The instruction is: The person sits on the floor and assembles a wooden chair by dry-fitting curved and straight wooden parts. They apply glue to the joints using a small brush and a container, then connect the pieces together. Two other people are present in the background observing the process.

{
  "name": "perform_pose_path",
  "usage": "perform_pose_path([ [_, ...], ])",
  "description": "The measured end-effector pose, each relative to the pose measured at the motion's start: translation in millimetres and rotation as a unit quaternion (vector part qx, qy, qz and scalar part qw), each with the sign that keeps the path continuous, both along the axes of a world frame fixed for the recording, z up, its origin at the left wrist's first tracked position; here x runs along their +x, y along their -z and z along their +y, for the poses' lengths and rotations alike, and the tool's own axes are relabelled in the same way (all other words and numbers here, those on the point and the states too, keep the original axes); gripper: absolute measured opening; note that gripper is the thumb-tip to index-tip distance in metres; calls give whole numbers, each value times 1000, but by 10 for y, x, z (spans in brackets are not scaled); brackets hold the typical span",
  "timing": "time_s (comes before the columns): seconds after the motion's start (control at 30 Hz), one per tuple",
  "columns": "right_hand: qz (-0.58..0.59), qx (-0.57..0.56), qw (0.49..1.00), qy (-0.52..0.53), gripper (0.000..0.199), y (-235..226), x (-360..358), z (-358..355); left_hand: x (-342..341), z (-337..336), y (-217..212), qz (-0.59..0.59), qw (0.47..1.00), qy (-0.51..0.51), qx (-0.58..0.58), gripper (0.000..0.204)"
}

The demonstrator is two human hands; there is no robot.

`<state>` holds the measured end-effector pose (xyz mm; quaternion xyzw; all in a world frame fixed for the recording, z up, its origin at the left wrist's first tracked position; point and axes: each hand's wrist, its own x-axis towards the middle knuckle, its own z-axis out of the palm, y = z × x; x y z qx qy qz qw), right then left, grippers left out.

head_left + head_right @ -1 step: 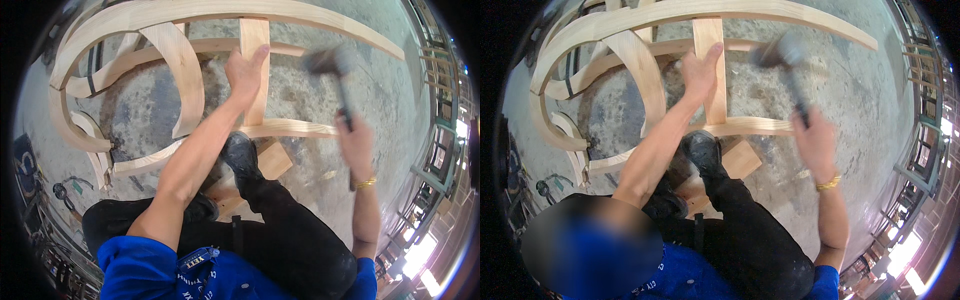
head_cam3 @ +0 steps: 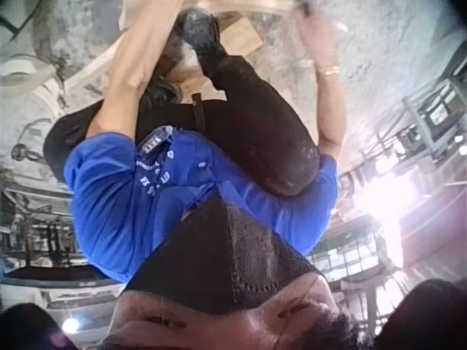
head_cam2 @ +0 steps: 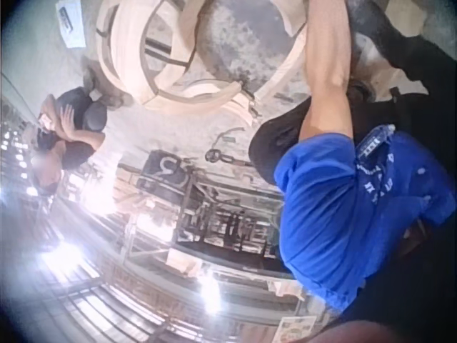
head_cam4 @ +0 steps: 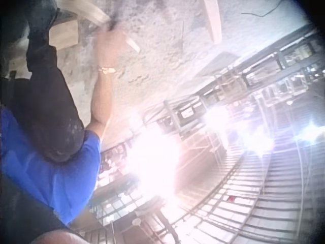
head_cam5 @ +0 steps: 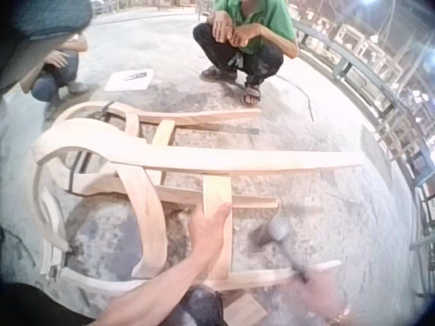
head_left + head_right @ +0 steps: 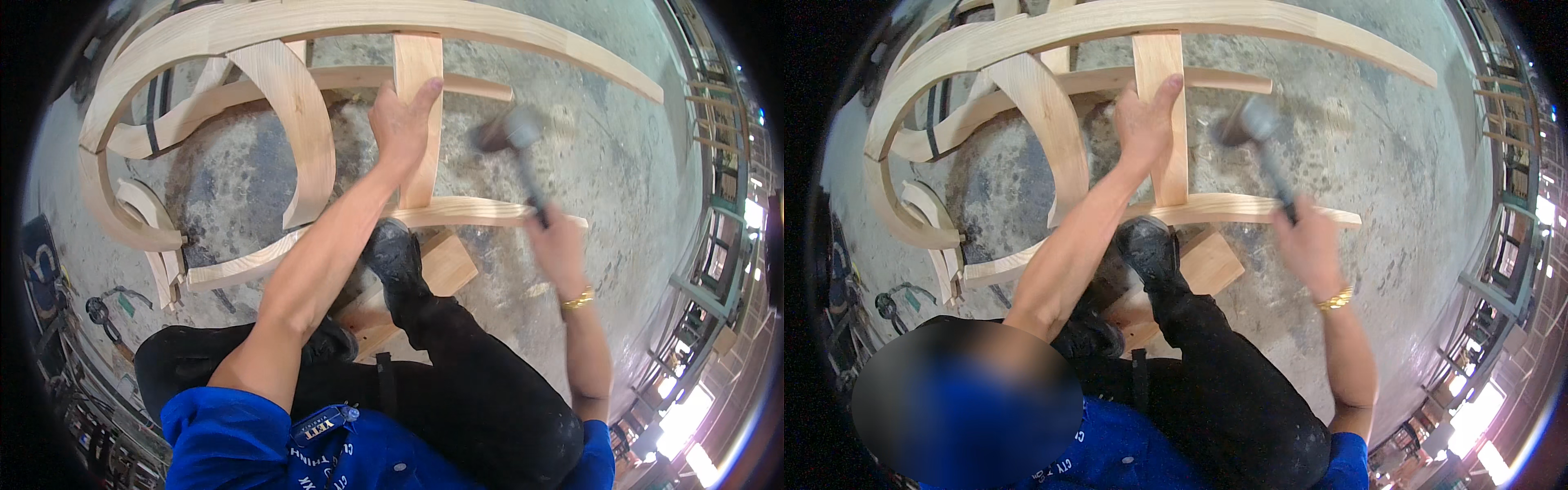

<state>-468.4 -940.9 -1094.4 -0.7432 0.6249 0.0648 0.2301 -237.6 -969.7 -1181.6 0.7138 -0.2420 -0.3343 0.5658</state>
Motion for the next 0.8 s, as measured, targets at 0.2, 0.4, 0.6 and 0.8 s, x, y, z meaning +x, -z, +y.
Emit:
perform_pose_path([
  [0.2,-10,26,999,18,28,136,53,406,74,131,-30,-30,998,-9,-53,53],
  [0.4,-447,-333,824,103,13,-1381,-277,105,195,177,-165,-22,994,-35,-97,53],
  [0.6,-244,-281,919,129,15,-609,-39,53,367,232,-194,-17,997,-42,-69,54],
  [0.8,-28,77,996,-31,25,498,7,486,258,252,-133,-81,991,-38,-95,57],
])
